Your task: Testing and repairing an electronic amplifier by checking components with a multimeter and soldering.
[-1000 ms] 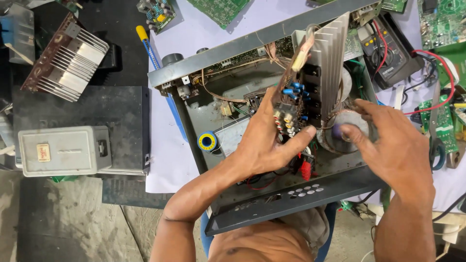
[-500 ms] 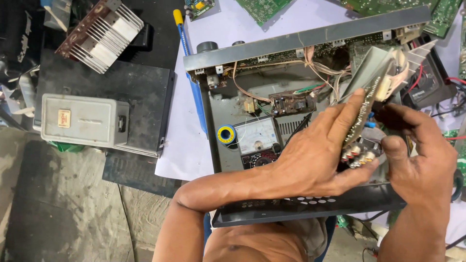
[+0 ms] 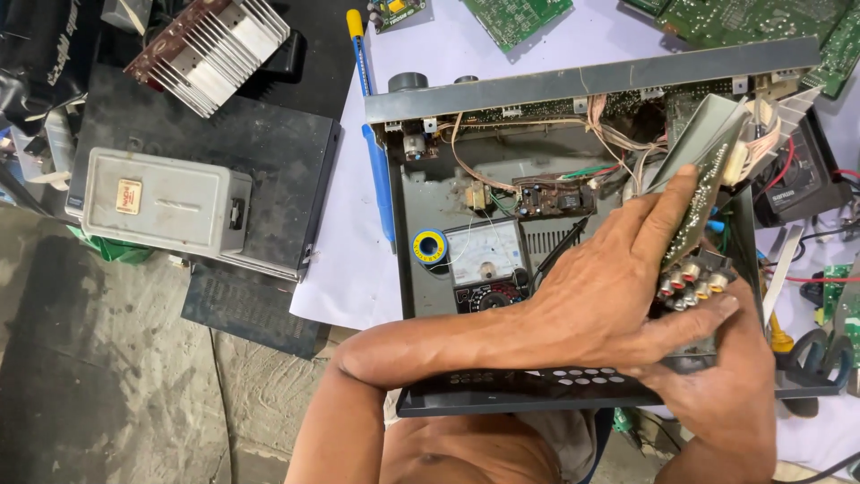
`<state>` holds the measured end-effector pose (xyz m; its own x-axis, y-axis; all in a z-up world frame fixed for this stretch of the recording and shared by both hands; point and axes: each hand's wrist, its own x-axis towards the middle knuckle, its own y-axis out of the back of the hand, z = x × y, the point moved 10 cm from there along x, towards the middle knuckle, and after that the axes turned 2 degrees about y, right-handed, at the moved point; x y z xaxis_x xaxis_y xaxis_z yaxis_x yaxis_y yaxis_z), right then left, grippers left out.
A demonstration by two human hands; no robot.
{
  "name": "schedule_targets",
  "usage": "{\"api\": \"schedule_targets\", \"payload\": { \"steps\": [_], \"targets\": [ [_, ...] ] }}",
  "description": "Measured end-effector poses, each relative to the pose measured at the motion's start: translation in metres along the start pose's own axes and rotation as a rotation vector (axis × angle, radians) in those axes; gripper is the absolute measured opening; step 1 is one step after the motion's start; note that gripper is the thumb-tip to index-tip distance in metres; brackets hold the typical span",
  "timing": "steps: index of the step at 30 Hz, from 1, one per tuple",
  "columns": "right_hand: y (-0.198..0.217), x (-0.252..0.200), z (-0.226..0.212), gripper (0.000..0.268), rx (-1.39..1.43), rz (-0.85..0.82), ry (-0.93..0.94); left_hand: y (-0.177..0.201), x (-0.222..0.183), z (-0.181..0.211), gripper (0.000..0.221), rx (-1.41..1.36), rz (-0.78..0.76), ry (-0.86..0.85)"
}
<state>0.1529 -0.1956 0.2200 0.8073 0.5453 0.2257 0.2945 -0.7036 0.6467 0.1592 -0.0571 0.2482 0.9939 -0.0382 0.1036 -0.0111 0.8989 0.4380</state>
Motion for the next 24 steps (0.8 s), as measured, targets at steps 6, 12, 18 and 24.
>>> {"api": "schedule_targets", "payload": {
  "steps": [6, 12, 18, 24],
  "targets": [
    [-0.015, -0.052, 0.090, 0.031, -0.190, 0.090, -0.263, -0.003, -0.001, -0.002, 0.104, -0.013, -0.037, 0.090],
    [-0.012, -0.040, 0.043, 0.056, -0.235, 0.218, 0.001, 0.006, -0.007, 0.006, 0.111, -0.027, 0.024, -0.045],
    [-0.010, -0.034, 0.025, 0.042, -0.173, 0.242, 0.134, 0.000, -0.010, -0.001, 0.104, -0.038, 0.038, -0.105],
    [-0.010, -0.031, 0.030, 0.047, -0.212, 0.240, 0.032, 0.005, -0.010, -0.002, 0.105, -0.055, 0.061, -0.100]
  ]
}}
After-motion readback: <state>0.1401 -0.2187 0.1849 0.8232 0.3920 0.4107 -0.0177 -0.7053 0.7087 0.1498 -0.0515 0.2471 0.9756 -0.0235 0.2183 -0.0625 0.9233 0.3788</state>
